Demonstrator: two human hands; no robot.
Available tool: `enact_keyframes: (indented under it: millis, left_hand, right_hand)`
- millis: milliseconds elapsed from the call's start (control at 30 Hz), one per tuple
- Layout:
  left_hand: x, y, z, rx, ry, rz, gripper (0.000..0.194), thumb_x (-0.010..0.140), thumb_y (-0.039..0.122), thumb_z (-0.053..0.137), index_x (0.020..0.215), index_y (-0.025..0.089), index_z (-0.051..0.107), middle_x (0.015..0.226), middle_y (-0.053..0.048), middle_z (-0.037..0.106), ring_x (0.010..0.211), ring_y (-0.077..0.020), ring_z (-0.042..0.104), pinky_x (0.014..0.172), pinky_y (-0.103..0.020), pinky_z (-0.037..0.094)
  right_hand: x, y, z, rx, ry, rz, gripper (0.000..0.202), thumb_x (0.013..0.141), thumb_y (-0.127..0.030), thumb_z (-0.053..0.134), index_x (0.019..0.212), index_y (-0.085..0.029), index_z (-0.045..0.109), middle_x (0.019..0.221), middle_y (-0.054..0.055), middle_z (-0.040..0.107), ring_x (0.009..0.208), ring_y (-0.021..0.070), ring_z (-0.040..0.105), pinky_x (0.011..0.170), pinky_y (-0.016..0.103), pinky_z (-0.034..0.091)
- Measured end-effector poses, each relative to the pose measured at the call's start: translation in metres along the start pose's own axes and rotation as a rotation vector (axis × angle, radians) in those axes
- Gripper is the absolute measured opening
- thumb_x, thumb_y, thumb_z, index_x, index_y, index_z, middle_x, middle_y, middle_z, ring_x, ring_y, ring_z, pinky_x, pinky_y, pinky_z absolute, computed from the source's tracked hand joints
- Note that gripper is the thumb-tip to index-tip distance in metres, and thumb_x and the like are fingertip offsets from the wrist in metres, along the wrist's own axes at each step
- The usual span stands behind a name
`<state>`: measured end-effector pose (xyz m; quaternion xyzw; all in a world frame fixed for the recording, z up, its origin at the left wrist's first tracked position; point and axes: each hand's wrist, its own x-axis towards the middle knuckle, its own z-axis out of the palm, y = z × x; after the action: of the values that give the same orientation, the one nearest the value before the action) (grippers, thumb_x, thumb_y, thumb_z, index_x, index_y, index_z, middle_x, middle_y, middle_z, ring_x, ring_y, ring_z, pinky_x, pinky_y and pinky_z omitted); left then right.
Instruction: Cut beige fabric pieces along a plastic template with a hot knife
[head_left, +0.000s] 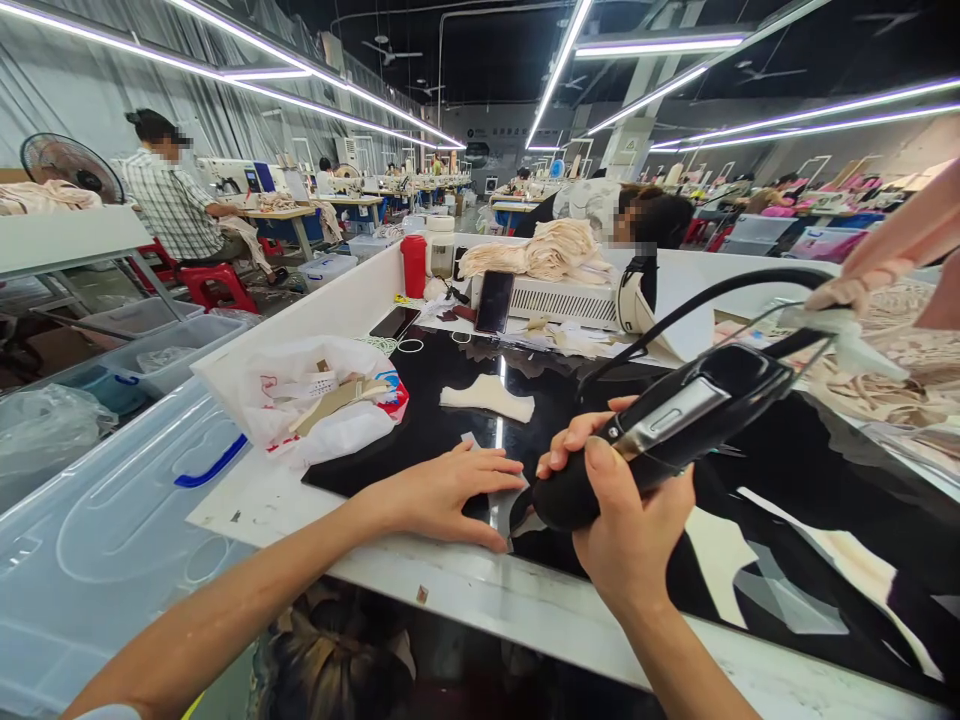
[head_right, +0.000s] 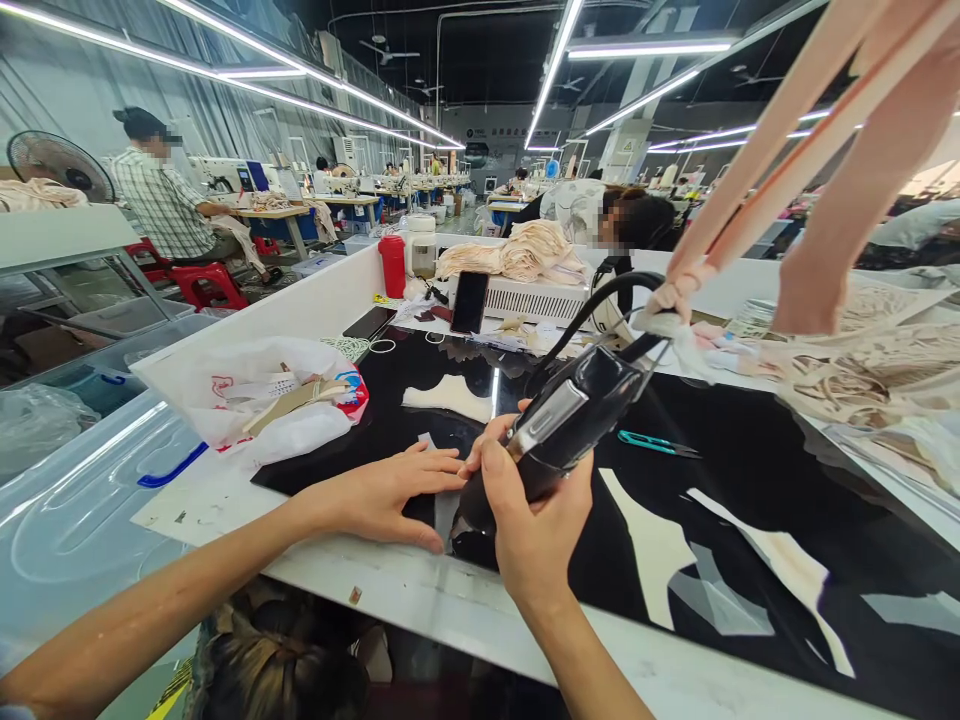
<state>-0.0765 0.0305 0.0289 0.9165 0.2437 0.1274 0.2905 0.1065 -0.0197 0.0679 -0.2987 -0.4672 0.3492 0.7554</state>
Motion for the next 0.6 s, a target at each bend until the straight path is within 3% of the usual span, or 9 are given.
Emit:
enact_keyframes:
  millis: [100, 233, 467, 600]
  left_hand:
    - [-0.002, 0.0, -0.003, 0.03, 0.045, -0.024, 0.054, 0.095, 0.038, 0.073, 0.146, 0.027, 0.056, 0.159, -0.009, 0.047, 0.154, -0.0272, 0.032, 0.129, -0.057, 0.013]
    - [-0.006, -0.004, -0.007, 0.105, 0.107, -0.045, 0.028, 0.102, 0.031, 0.063, 0.129, 0.026, 0.067, 0.146, -0.006, 0.061, 0.146, -0.0247, 0.046, 0.128, -0.055, 0.016]
    - [-0.009, 0.009, 0.007, 0.156, 0.193, 0.034, 0.021, 0.102, 0.026, 0.062, 0.119, 0.019, 0.073, 0.119, -0.007, 0.071, 0.113, -0.0213, 0.064, 0.124, -0.046, 0.028]
    - [-0.002, 0.015, 0.009, 0.098, 0.202, 0.068, 0.022, 0.104, 0.024, 0.057, 0.116, 0.018, 0.074, 0.108, -0.006, 0.071, 0.103, -0.0198, 0.063, 0.104, -0.033, 0.047]
  right_hand:
    - [0.006, 0.0, -0.007, -0.026, 0.022, -0.015, 0.04, 0.084, -0.034, 0.081, 0.112, -0.026, 0.055, 0.079, -0.005, 0.063, 0.06, 0.015, 0.061, 0.058, 0.032, 0.055]
    - [0.019, -0.002, -0.021, -0.081, 0.078, -0.047, 0.042, 0.081, -0.035, 0.084, 0.11, -0.025, 0.055, 0.076, -0.005, 0.063, 0.059, 0.0146, 0.06, 0.055, 0.031, 0.055]
    - [0.048, 0.003, -0.042, -0.189, 0.191, -0.182, 0.041, 0.078, -0.034, 0.085, 0.103, -0.024, 0.054, 0.074, -0.007, 0.063, 0.054, 0.0133, 0.059, 0.049, 0.029, 0.056]
    - [0.054, 0.003, -0.038, -0.153, 0.234, -0.189, 0.04, 0.077, -0.031, 0.085, 0.1, -0.025, 0.052, 0.072, -0.008, 0.062, 0.054, 0.0133, 0.058, 0.05, 0.029, 0.056]
